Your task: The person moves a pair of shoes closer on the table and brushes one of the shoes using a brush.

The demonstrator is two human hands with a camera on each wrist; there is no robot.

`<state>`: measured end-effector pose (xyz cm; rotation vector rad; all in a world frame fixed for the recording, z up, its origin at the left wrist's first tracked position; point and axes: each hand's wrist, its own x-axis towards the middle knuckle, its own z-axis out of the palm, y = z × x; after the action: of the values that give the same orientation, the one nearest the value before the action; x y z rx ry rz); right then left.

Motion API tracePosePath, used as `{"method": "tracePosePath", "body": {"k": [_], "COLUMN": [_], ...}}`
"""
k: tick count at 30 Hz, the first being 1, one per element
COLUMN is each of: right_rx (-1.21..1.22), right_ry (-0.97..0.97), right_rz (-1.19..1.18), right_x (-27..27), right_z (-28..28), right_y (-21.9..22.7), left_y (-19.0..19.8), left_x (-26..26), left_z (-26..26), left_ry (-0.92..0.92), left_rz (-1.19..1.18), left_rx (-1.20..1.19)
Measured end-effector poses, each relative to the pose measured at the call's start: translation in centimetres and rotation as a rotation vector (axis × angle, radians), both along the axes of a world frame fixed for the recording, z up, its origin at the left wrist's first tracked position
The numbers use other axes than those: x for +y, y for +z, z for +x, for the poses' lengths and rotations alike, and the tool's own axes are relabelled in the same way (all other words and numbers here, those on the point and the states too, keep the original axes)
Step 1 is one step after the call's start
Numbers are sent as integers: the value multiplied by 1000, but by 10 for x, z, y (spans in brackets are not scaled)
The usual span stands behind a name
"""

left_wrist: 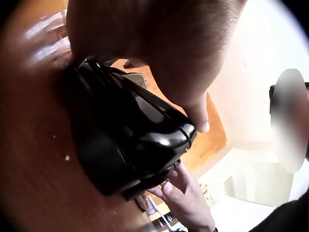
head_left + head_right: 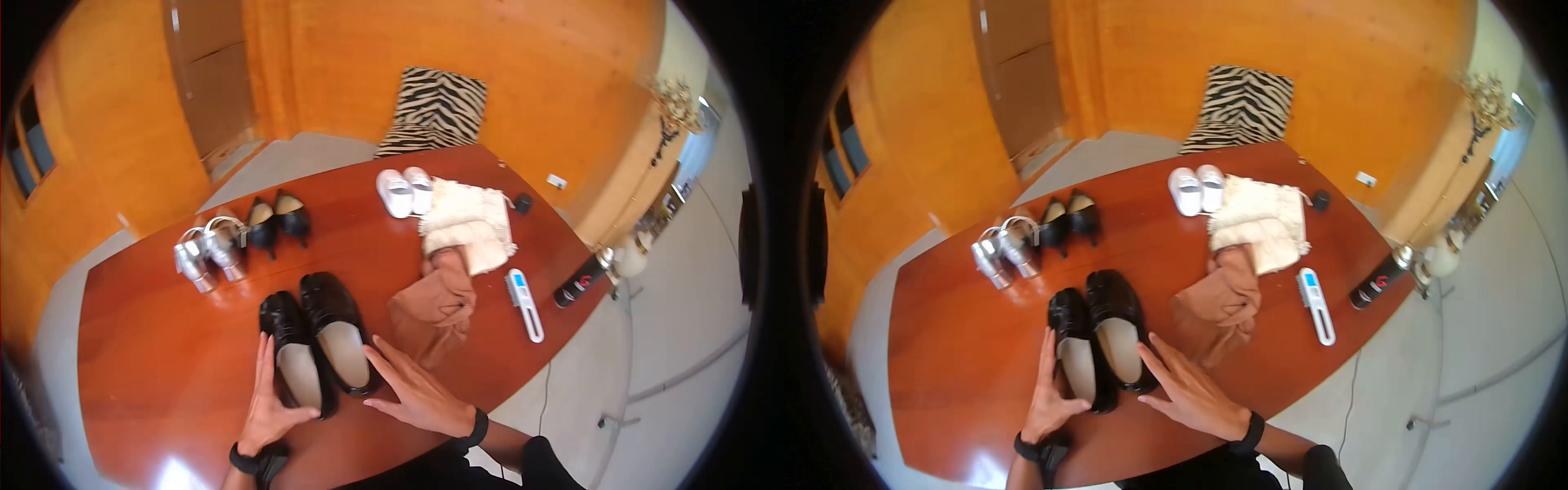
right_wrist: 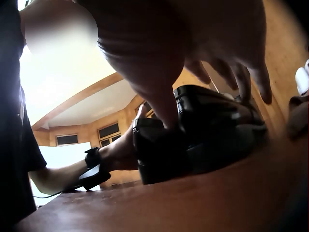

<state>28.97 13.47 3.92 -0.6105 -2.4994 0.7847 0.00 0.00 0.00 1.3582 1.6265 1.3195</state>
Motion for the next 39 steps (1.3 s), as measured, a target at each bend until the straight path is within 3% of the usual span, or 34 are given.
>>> {"method": "tracePosePath", "body": {"k": [1, 5, 7, 12, 15, 18, 22, 25, 26, 27, 30, 33, 35, 37, 39], "right_rx": [-46, -34, -37, -166, -300, -345, -271, 42, 94, 94, 386, 329, 298, 94, 150], "right_ry": [-2, -216, -410, -880, -1014, -991, -931, -969, -1036, -1032, -831, -549, -365, -290, -191], "right_rz": [-59, -63, 166, 450, 312, 102, 92, 114, -57, -63, -163, -369, -496, -760, -860], "right_x": [4, 29, 48, 91, 105, 115, 120, 107, 94, 86, 72, 58, 58, 60, 63], "right_z": [7, 46, 77, 162, 197, 200, 206, 204, 187, 176, 143, 98, 63, 36, 12], "right_y": [0, 7, 2, -9, -30, -23, -32, -29, -8, -3, -3, -5, -6, 9, -4], "left_y": [1, 29, 24, 29, 26, 30, 27, 24, 22, 22, 25, 30, 31, 33, 41], "left_x": [-2, -3, -3, 0, 2, 4, 6, 6, 5, 3, 2, 4, 2, -1, -1], "left_z": [-1, 20, 29, 33, 27, 15, 4, -4, -10, -14, -14, -8, -10, -11, -14], "left_ry": [-42, -109, -35, -24, -48, -38, 73, 260, 299, 336, 431, 451, 443, 436, 441], "left_rz": [-4, 0, 26, 16, 18, -12, -18, 18, -1, -23, 19, 108, 92, 76, 48], "left_rx": [193, 351, 467, 480, 479, 453, 342, 124, 127, 130, 263, 489, 424, 354, 377]}}
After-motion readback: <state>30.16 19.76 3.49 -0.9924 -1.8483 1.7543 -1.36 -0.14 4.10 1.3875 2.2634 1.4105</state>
